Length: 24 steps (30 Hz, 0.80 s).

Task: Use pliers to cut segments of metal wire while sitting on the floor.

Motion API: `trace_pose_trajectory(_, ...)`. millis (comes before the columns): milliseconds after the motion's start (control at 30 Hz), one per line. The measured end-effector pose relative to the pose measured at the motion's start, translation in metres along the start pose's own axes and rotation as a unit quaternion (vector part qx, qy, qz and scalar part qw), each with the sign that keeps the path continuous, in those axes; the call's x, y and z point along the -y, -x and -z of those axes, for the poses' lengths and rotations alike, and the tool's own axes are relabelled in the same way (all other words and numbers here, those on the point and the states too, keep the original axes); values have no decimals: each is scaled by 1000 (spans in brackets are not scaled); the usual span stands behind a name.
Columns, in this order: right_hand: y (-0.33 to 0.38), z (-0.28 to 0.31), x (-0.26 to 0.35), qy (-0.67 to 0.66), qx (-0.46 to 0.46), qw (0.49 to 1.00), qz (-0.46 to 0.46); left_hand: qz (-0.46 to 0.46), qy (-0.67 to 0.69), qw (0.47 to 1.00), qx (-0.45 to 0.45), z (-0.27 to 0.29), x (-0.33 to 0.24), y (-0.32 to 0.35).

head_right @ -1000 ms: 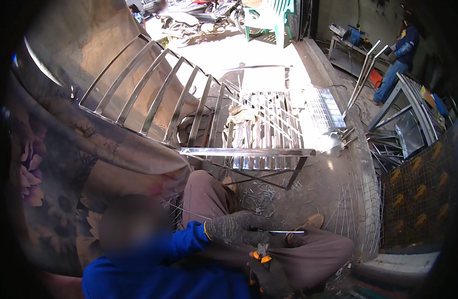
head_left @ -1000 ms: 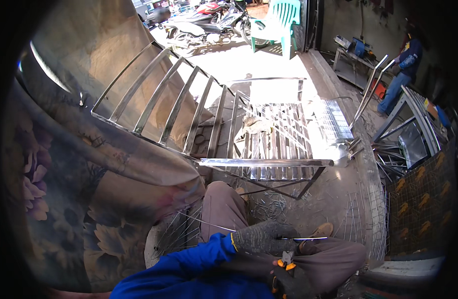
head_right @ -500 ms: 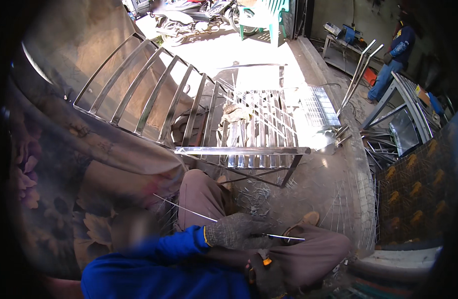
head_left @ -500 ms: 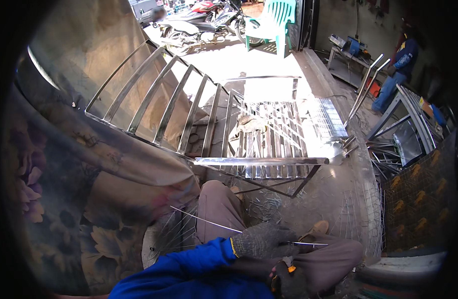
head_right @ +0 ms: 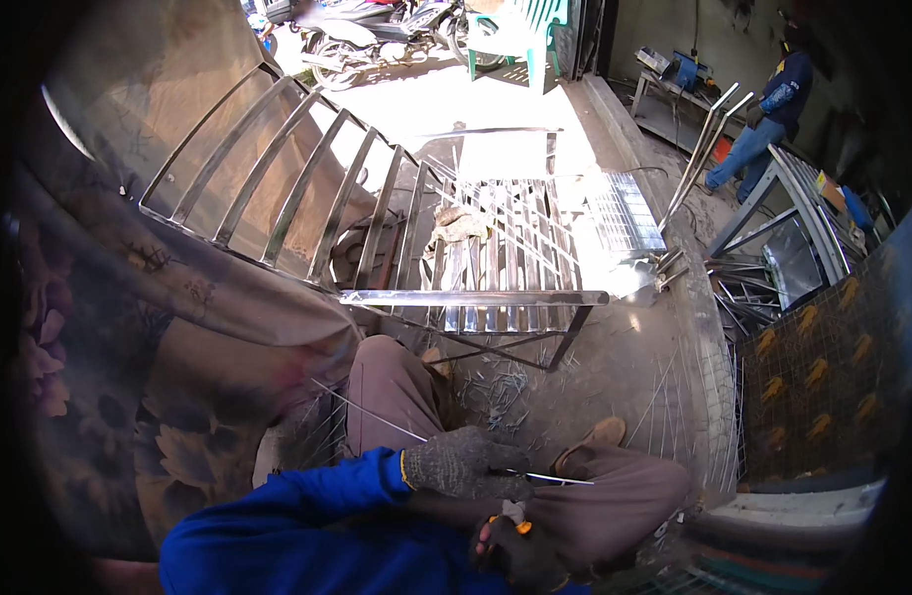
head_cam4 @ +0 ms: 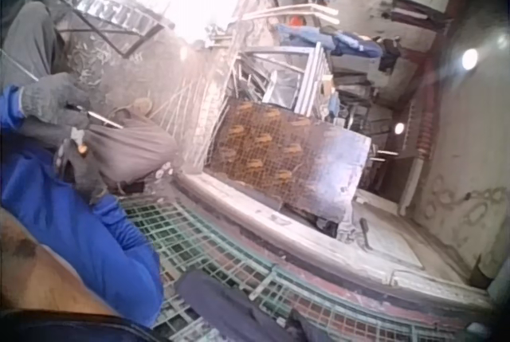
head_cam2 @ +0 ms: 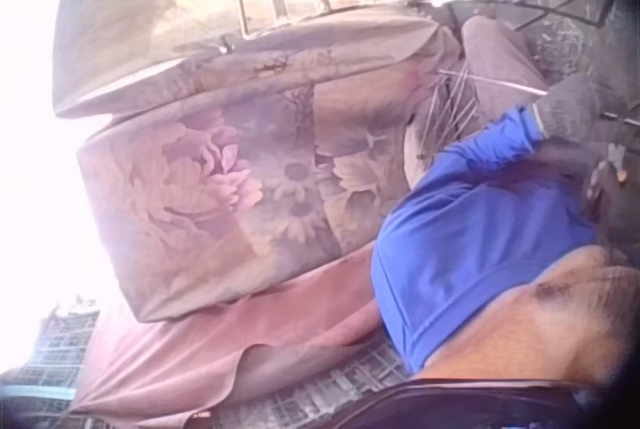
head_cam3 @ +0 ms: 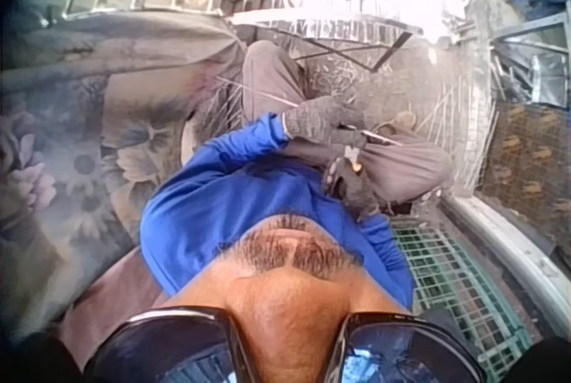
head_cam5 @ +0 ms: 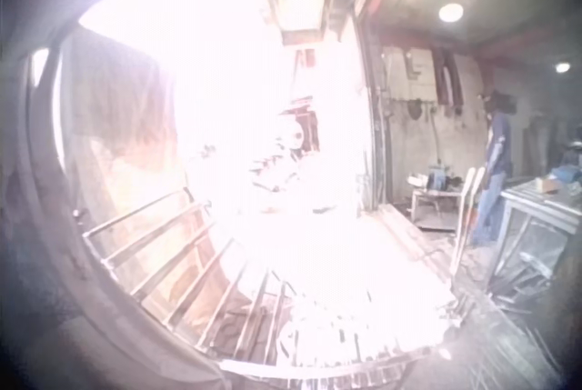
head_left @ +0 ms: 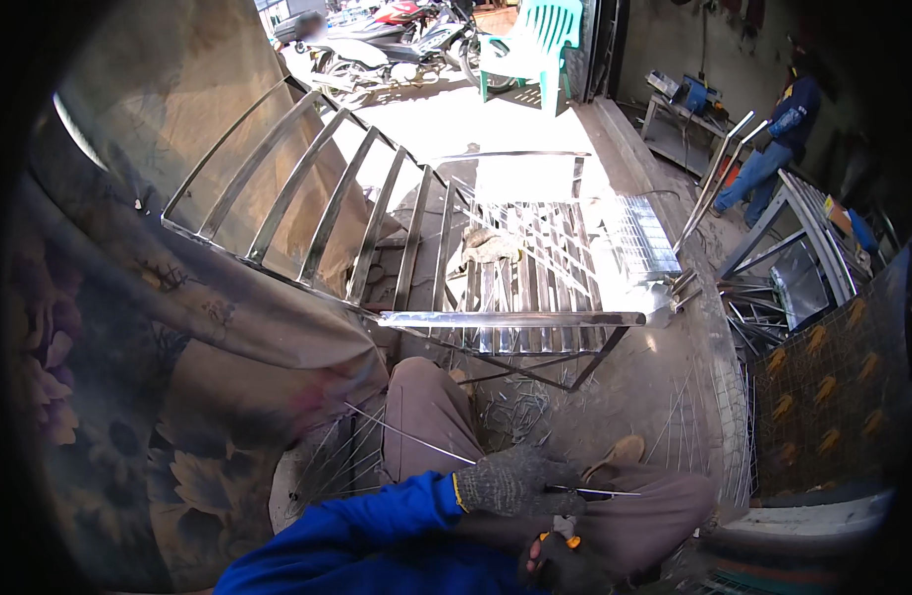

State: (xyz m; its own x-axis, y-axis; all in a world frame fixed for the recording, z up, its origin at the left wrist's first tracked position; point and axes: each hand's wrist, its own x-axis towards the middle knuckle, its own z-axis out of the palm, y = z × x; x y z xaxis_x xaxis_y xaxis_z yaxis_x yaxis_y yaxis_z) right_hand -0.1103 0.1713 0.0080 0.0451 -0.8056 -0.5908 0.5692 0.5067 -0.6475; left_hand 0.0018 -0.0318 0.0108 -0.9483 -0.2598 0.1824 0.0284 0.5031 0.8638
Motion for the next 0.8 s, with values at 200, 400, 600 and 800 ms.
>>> trace_pose_trajectory(200, -8, 3, 0, -17, -12, 999, -30, 25, 28, 999, 4, -2, 4, -2)
trace_pose_trajectory(400, -8, 1, -1, 24, -46, 997, -50, 8, 29, 1000, 2, -2, 5, -2)
trace_pose_trajectory(600, -7, -5, 2, -26, -20, 999, -3, 8, 24, 1000, 6, -2, 8, -1)
trace_pose_trajectory(800, -8, -5, 3, 38, -59, 998, 8, -18, 3, 1000, 0, -7, 18, 2)
